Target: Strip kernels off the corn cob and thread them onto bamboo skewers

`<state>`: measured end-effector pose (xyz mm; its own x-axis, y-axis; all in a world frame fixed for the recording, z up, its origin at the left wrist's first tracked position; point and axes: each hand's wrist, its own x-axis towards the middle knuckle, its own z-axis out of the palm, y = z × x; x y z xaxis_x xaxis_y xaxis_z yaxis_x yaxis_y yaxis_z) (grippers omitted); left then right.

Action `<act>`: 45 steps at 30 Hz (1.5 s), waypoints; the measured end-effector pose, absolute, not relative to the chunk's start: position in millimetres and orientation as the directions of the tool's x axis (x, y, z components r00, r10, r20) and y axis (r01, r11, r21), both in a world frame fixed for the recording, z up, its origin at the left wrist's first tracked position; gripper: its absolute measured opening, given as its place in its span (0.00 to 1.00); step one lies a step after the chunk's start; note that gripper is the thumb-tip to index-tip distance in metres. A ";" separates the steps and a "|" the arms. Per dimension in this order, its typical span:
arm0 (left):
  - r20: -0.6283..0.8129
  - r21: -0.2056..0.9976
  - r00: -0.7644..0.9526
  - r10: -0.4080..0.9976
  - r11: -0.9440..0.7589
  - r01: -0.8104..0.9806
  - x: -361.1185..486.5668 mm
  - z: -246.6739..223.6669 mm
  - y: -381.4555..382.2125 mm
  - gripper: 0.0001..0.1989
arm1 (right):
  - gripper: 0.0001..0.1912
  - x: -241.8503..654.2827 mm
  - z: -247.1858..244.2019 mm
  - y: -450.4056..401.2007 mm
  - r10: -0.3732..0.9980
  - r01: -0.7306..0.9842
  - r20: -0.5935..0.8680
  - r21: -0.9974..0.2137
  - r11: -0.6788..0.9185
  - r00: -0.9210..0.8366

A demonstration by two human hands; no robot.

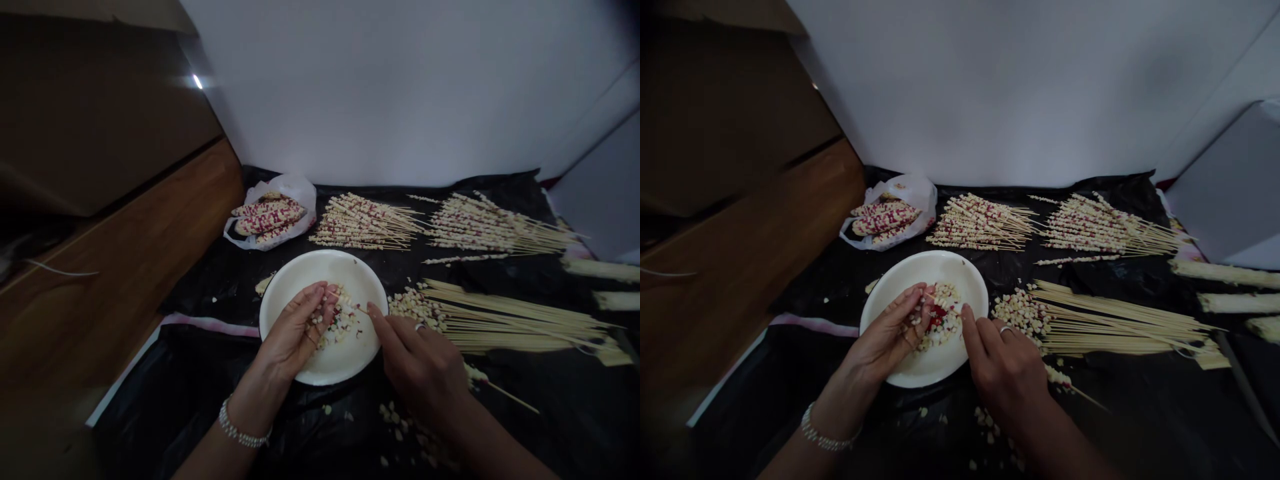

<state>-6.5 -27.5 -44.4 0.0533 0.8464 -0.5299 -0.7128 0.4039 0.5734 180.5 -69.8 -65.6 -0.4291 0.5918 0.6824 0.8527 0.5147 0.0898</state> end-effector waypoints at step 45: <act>-0.475 0.643 0.117 0.872 0.434 -0.631 -7.5 -47.0 -30.6 0.10 | 0.18 179.3 -65.4 -73.0 0.596 0.847 0.685 0.059 0.528 -0.420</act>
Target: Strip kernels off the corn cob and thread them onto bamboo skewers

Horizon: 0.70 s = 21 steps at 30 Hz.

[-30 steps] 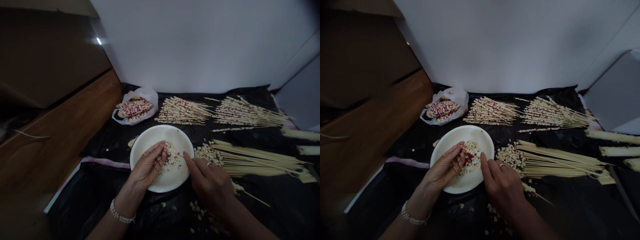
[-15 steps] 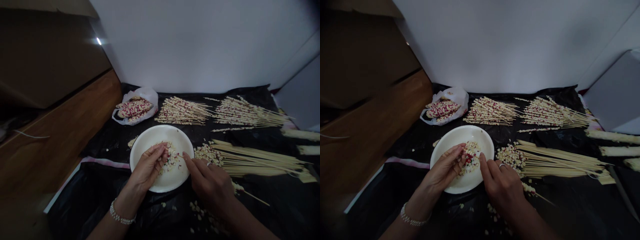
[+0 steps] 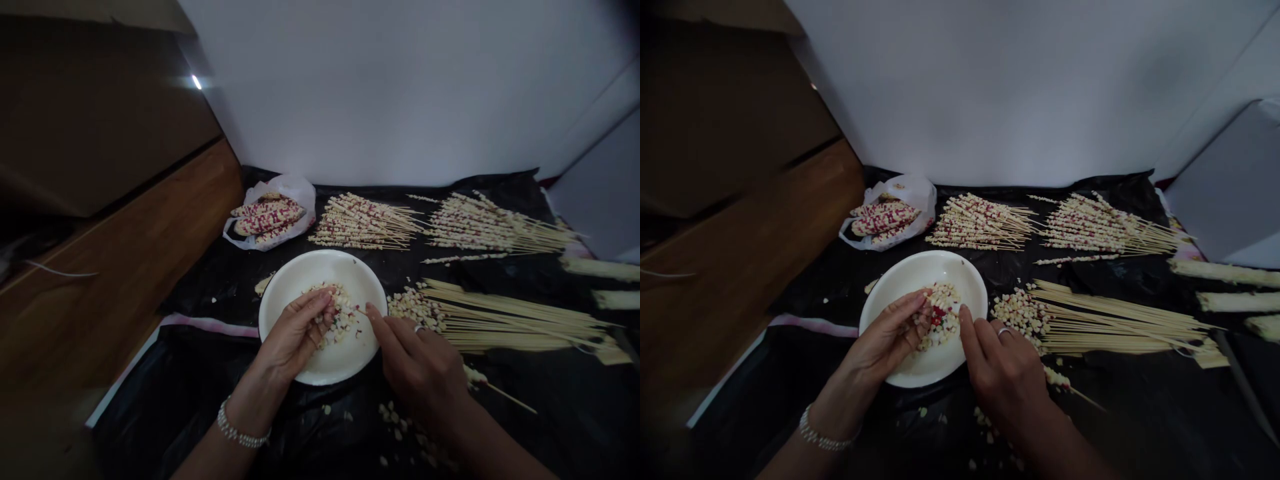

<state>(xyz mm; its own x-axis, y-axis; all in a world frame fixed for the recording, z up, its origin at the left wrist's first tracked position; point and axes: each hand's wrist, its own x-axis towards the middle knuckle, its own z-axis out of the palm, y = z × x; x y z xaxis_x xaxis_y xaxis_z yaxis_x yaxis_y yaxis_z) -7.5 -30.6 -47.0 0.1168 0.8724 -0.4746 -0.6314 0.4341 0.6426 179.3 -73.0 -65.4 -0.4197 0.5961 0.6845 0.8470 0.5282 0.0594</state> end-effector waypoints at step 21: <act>-0.499 0.604 0.149 0.854 0.466 -0.646 -5.6 -44.5 -30.7 0.16 | 0.19 182.9 -70.9 -67.8 0.622 0.864 0.669 0.060 0.500 -0.406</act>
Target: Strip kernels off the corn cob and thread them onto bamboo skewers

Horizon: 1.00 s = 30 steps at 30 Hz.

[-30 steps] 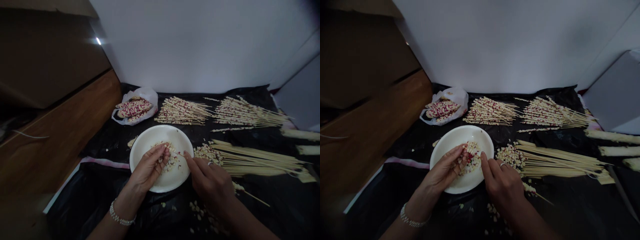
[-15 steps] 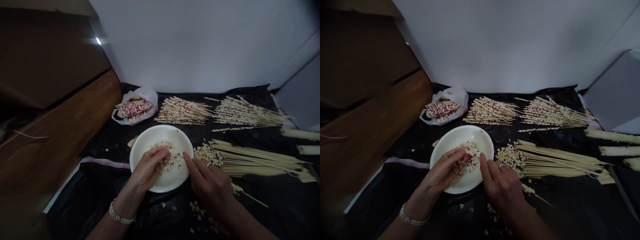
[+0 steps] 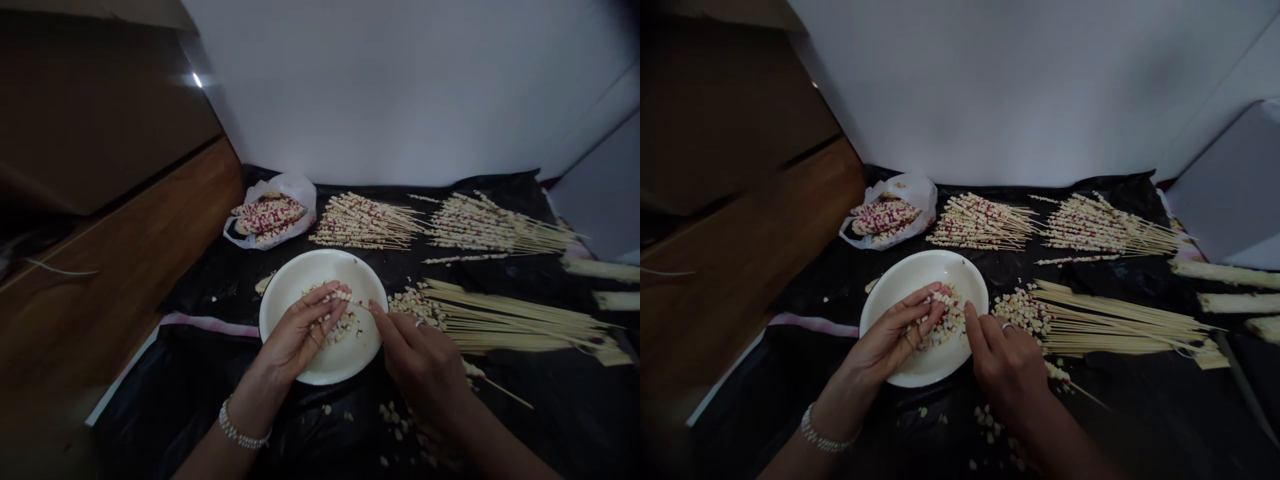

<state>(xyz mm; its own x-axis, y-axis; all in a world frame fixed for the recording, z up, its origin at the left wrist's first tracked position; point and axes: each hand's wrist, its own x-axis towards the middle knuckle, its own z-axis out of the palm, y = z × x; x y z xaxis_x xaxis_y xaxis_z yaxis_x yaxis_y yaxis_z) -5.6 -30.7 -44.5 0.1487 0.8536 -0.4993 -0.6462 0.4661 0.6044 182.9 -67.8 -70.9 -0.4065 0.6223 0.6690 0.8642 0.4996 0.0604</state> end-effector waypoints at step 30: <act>-0.560 0.600 0.026 0.828 0.428 -0.676 -4.4 -44.3 -28.5 0.05 | 0.19 180.5 -66.5 -70.5 0.596 0.853 0.687 0.065 0.518 -0.415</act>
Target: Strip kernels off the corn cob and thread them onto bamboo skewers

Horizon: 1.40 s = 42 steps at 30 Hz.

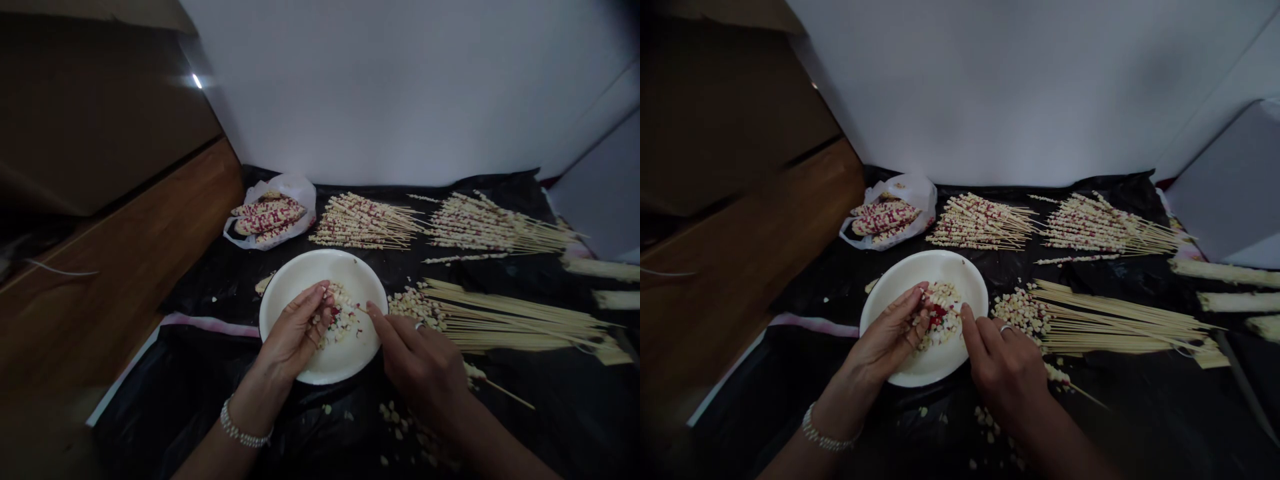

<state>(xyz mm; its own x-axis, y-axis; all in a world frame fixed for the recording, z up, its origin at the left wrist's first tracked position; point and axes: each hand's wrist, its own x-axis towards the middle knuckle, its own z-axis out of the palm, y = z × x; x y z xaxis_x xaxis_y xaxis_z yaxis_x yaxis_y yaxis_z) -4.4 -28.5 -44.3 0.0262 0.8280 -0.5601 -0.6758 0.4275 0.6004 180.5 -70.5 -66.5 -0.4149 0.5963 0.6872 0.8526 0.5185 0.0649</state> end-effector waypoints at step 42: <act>-0.525 0.606 0.047 0.850 0.412 -0.681 -5.4 -47.6 -30.0 0.07 | 0.18 179.2 -65.6 -72.2 0.600 0.848 0.674 0.075 0.525 -0.431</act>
